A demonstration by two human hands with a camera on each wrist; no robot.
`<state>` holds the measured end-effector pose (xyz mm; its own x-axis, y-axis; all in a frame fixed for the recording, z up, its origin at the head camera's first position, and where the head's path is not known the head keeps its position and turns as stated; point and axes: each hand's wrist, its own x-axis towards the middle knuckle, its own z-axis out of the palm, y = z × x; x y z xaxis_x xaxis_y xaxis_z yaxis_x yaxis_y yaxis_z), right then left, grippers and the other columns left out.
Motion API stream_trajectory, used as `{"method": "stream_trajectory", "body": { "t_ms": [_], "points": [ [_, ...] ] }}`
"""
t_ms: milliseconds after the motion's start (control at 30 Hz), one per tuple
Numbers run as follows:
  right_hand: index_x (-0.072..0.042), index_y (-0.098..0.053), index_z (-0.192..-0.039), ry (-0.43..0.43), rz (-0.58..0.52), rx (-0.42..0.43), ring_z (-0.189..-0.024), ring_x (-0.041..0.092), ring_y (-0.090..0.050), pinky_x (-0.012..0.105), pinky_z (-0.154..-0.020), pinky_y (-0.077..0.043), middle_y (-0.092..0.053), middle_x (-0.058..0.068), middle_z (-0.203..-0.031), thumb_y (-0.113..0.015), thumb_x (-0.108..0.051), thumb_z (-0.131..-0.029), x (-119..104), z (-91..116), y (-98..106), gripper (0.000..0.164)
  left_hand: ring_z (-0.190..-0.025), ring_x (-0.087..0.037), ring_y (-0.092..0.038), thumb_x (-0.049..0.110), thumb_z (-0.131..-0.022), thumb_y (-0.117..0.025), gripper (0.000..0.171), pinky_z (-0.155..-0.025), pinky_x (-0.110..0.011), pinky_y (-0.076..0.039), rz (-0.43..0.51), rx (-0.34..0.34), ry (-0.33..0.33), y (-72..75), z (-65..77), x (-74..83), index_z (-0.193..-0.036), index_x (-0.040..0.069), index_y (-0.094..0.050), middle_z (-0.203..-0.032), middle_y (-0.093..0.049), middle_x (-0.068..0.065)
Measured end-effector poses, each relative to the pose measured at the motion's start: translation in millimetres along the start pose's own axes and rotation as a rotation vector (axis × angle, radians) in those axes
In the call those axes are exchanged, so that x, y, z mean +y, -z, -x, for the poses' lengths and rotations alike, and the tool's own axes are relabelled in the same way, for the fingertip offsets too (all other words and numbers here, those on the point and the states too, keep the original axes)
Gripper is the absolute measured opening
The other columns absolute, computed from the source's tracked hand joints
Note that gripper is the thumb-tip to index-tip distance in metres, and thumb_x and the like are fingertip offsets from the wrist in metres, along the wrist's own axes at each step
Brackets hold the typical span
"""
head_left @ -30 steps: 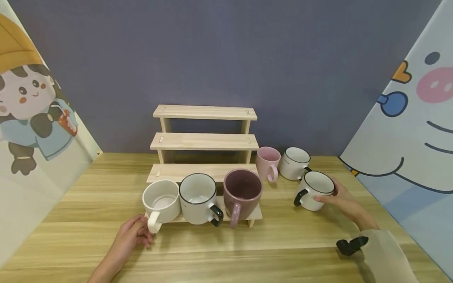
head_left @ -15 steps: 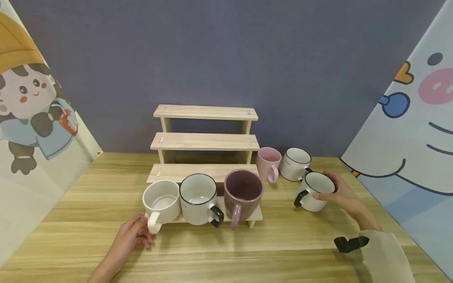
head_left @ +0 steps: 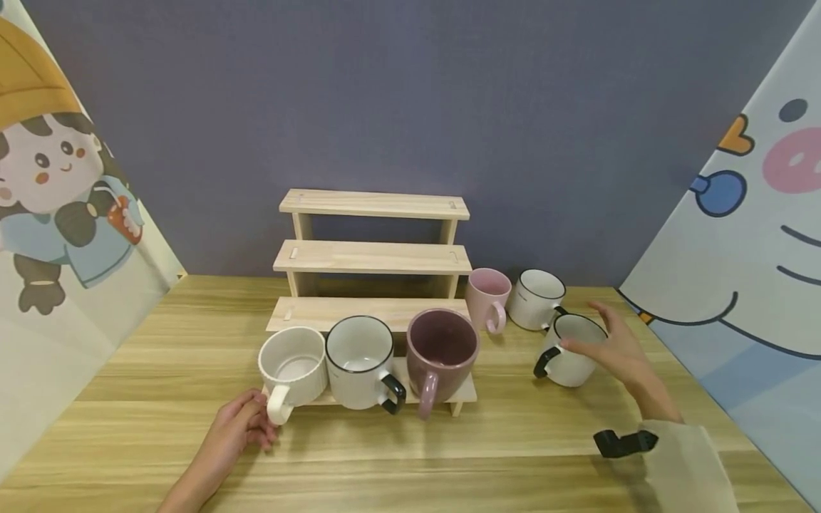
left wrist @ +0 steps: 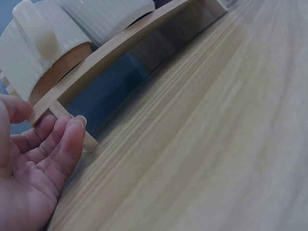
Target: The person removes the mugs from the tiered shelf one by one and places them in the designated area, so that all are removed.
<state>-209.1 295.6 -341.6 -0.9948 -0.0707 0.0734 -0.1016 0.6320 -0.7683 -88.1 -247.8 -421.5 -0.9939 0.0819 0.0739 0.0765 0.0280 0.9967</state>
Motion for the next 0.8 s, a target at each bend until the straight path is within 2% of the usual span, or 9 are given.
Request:
{"method": "stream_trajectory", "body": {
  "t_ms": [233, 567, 800],
  "points": [
    [-0.002, -0.007, -0.151, 0.048, -0.052, -0.008, -0.143, 0.047, -0.007, 0.07, -0.109, -0.014, -0.012, 0.025, -0.156, -0.076, -0.025, -0.082, -12, -2, -8, 0.1, -0.064, -0.009, -0.06, 0.014, -0.104, -0.033, 0.027, -0.053, -0.026, -0.055, -0.011, -0.005, -0.001, 0.5, 0.0, 0.1, -0.092, 0.01, -0.056, -0.073, -0.062, -0.001],
    [0.0, -0.014, -0.149, 0.118, -0.122, -0.058, -0.142, 0.046, -0.011, 0.065, -0.112, -0.015, -0.016, 0.025, -0.155, -0.074, -0.014, -0.082, -25, -2, -18, 0.09, -0.063, -0.009, -0.06, 0.015, -0.105, -0.033, 0.026, -0.053, -0.025, -0.055, -0.018, -0.001, 0.002, -0.2, -0.8, 1.2, -0.094, 0.007, -0.054, -0.072, -0.062, -0.001],
    [-0.002, -0.018, -0.148, 0.164, -0.136, -0.105, -0.142, 0.045, -0.013, 0.067, -0.111, -0.016, -0.019, 0.023, -0.155, -0.074, -0.012, -0.082, -35, 0, -28, 0.088, -0.063, -0.009, -0.06, 0.014, -0.104, -0.033, 0.026, -0.053, -0.025, -0.054, -0.002, -0.007, -0.008, -0.2, -0.2, 0.3, -0.093, 0.009, -0.056, -0.072, -0.062, 0.0]
  ]
}}
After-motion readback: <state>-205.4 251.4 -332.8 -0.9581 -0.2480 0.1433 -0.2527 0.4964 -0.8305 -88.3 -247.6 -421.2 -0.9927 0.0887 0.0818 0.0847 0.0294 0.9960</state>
